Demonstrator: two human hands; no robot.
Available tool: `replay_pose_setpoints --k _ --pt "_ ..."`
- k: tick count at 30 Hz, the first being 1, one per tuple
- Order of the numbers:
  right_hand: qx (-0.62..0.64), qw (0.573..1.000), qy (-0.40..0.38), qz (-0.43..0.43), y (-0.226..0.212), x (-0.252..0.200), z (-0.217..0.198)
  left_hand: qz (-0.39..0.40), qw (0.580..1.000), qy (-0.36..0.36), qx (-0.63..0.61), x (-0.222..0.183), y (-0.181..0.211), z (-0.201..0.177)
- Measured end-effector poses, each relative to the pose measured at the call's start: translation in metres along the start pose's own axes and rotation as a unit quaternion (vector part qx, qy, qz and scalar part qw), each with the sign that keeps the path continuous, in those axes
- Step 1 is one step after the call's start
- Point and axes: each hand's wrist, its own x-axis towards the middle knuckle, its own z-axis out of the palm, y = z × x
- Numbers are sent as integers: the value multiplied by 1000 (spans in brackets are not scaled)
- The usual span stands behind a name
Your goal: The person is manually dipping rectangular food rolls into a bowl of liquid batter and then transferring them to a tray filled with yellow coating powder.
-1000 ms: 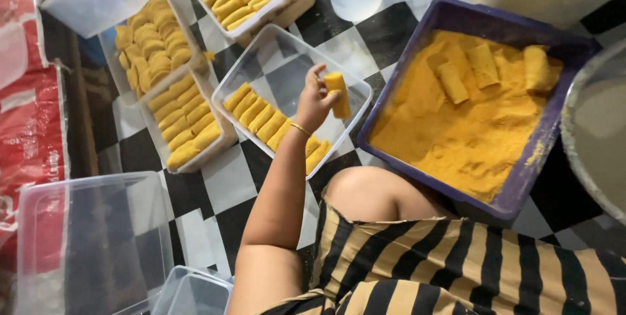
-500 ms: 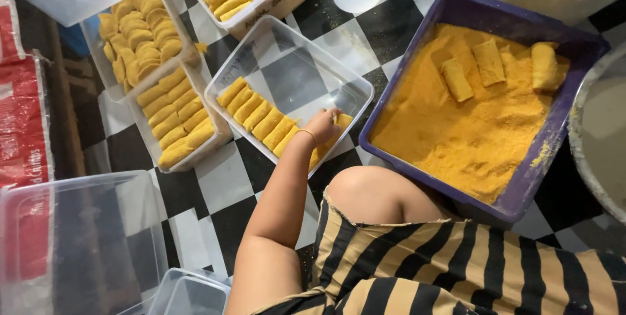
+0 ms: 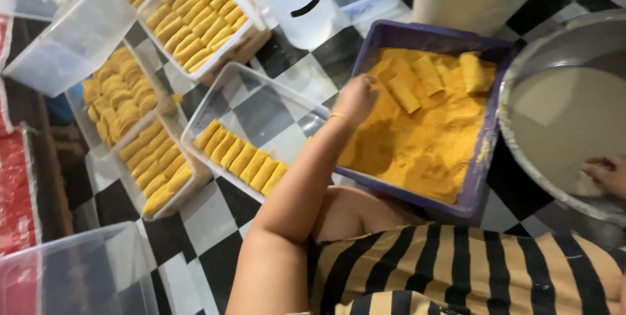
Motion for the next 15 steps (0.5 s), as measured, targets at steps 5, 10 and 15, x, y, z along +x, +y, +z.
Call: replay_pose_setpoints --k 5,10,15 --pt "-296 949 -48 99 -155 -51 -26 -324 935 -97 -108 62 9 111" --pt "-278 948 -88 126 -216 -72 -44 -387 908 -33 -159 45 71 88" --pt "-253 953 -92 136 -252 -80 -48 -167 937 -49 -304 40 34 131"
